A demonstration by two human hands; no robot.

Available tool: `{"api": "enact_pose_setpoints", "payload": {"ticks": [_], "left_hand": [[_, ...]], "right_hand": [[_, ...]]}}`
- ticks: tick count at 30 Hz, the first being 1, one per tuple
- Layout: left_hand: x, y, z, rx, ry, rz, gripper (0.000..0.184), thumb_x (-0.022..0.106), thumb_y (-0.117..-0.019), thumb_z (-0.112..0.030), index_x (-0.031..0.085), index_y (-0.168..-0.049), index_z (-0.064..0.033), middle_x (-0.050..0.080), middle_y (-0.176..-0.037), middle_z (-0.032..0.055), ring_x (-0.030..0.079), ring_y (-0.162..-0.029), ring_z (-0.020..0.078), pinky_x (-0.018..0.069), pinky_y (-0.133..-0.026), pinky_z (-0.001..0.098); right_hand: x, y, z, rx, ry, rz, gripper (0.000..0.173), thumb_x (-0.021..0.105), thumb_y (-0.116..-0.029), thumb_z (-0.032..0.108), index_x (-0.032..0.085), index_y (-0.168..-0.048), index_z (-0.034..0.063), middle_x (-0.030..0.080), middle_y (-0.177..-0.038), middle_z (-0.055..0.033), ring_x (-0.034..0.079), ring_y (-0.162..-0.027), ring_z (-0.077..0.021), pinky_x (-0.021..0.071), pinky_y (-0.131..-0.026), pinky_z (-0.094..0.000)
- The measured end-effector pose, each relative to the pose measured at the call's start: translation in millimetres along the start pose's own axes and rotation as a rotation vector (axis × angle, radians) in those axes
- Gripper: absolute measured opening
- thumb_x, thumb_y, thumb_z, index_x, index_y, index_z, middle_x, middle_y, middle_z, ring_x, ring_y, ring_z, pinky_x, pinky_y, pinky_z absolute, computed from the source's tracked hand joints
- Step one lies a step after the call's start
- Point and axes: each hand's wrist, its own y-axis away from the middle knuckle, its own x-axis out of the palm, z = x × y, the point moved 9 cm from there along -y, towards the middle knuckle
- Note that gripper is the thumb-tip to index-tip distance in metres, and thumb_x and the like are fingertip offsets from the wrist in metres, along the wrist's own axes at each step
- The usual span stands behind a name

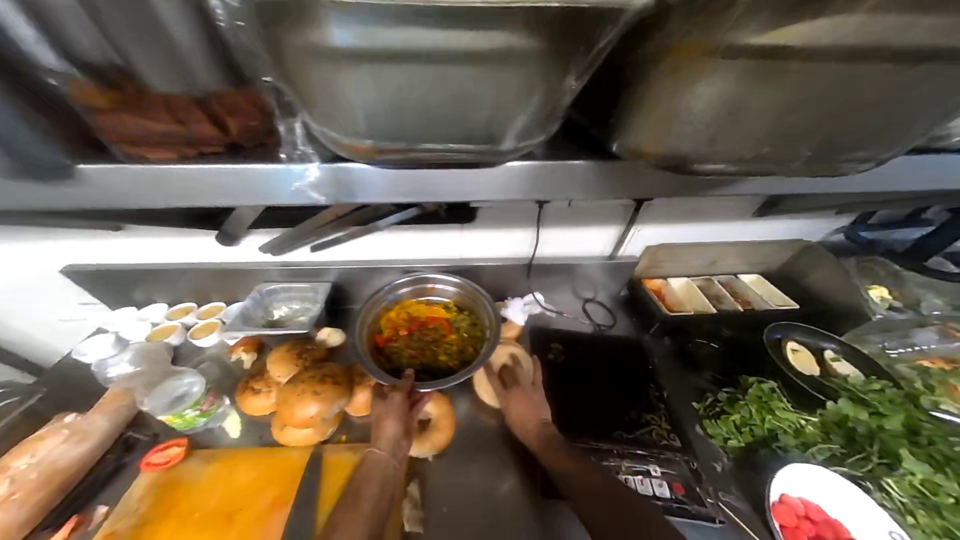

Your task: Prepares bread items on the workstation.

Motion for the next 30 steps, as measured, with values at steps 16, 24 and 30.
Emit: {"api": "enact_pose_setpoints", "payload": {"ticks": [16, 24, 30], "left_hand": [[89.1, -3.2, 98.7, 0.119, -0.776, 0.423, 0.05, 0.068, -0.0988, -0.028, 0.055, -0.138, 0.0012, 0.066, -0.128, 0.0155, 0.066, -0.114, 0.0186, 0.0545, -0.099, 0.036], [144.6, -16.8, 103.8, 0.136, -1.077, 0.329, 0.052, 0.062, -0.101, -0.04, 0.062, -0.13, 0.0039, 0.067, -0.126, 0.0203, 0.063, -0.121, 0.0302, 0.0468, -0.108, 0.0439], [142.8, -41.6, 139.3, -0.081, -1.158, 0.276, 0.056, 0.049, -0.1019, -0.055, 0.064, -0.136, -0.0139, 0.063, -0.138, 0.0122, 0.06, -0.128, 0.0318, 0.047, -0.107, 0.0574]], "right_hand": [[-79.5, -67.0, -112.6, 0.021, -0.48, -0.429, 0.058, 0.082, -0.0805, 0.017, 0.066, -0.137, 0.0174, 0.069, -0.125, -0.0142, 0.059, -0.124, -0.0372, 0.045, -0.107, -0.0589], [-20.3, -165.4, -158.4, 0.531, -1.2, -0.083, 0.049, 0.067, -0.0983, 0.036, 0.06, -0.129, -0.0015, 0.068, -0.113, -0.0228, 0.068, -0.099, -0.034, 0.057, -0.086, -0.0542], [-16.7, -197.7, -142.9, 0.303, -0.718, 0.198, 0.054, 0.07, -0.0968, 0.04, 0.062, -0.129, -0.0026, 0.066, -0.117, -0.0308, 0.063, -0.111, -0.0468, 0.046, -0.096, -0.0687]]}}
